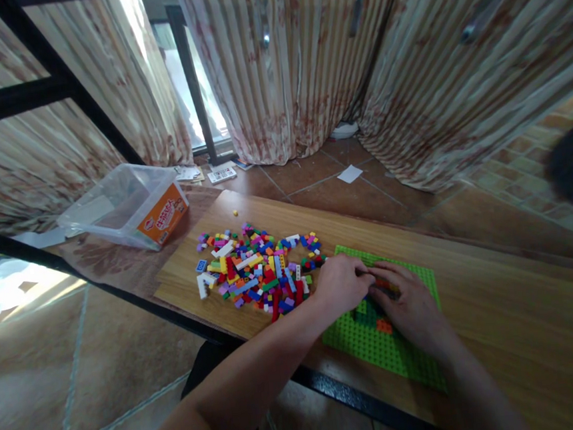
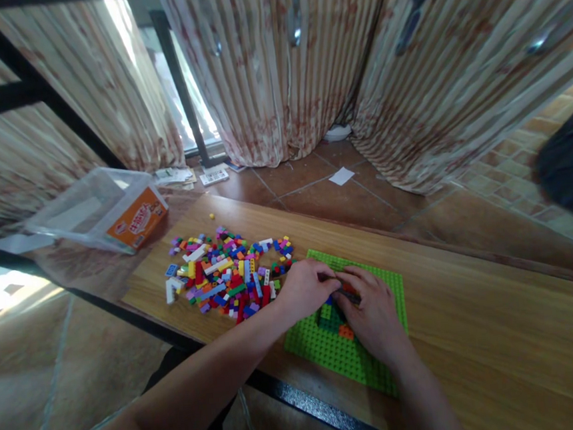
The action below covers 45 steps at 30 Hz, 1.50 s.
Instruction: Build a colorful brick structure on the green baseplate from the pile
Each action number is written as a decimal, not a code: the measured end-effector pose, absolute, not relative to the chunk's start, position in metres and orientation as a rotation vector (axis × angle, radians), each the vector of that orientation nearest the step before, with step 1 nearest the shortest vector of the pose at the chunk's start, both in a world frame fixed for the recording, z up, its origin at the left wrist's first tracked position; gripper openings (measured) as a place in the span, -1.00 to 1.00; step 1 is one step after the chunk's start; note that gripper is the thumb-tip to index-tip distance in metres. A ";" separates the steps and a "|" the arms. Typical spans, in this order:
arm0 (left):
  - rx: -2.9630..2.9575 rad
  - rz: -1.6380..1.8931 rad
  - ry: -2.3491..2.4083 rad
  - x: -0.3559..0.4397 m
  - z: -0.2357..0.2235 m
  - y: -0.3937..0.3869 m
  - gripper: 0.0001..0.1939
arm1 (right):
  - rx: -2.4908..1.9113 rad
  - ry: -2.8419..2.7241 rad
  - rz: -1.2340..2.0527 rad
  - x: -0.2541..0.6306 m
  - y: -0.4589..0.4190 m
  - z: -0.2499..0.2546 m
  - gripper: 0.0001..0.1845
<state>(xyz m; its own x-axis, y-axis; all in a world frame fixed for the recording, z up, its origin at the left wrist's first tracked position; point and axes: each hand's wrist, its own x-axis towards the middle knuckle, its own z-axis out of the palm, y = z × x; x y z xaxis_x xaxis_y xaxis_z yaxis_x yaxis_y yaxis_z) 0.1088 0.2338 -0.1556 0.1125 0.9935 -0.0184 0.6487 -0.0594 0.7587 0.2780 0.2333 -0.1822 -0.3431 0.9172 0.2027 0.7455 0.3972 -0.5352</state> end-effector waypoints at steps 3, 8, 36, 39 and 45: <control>1.799 0.715 1.594 0.109 -0.156 0.234 -0.79 | -1.436 -2.176 0.473 0.277 0.233 -0.183 -0.64; 1.834 0.734 1.573 0.109 -0.155 0.233 -0.79 | -1.415 -2.174 0.459 0.277 0.232 -0.183 -0.64; 1.761 1.160 1.685 -0.004 -0.119 0.261 -0.77 | -1.364 -2.015 0.380 0.278 0.226 -0.175 -0.69; 1.686 1.281 1.723 -0.017 -0.115 0.261 -0.79 | -1.319 -1.892 0.281 0.268 0.219 -0.170 -0.76; 1.484 1.470 1.672 -0.028 -0.109 0.260 -0.80 | -1.010 -2.070 0.169 0.219 0.196 -0.161 -0.84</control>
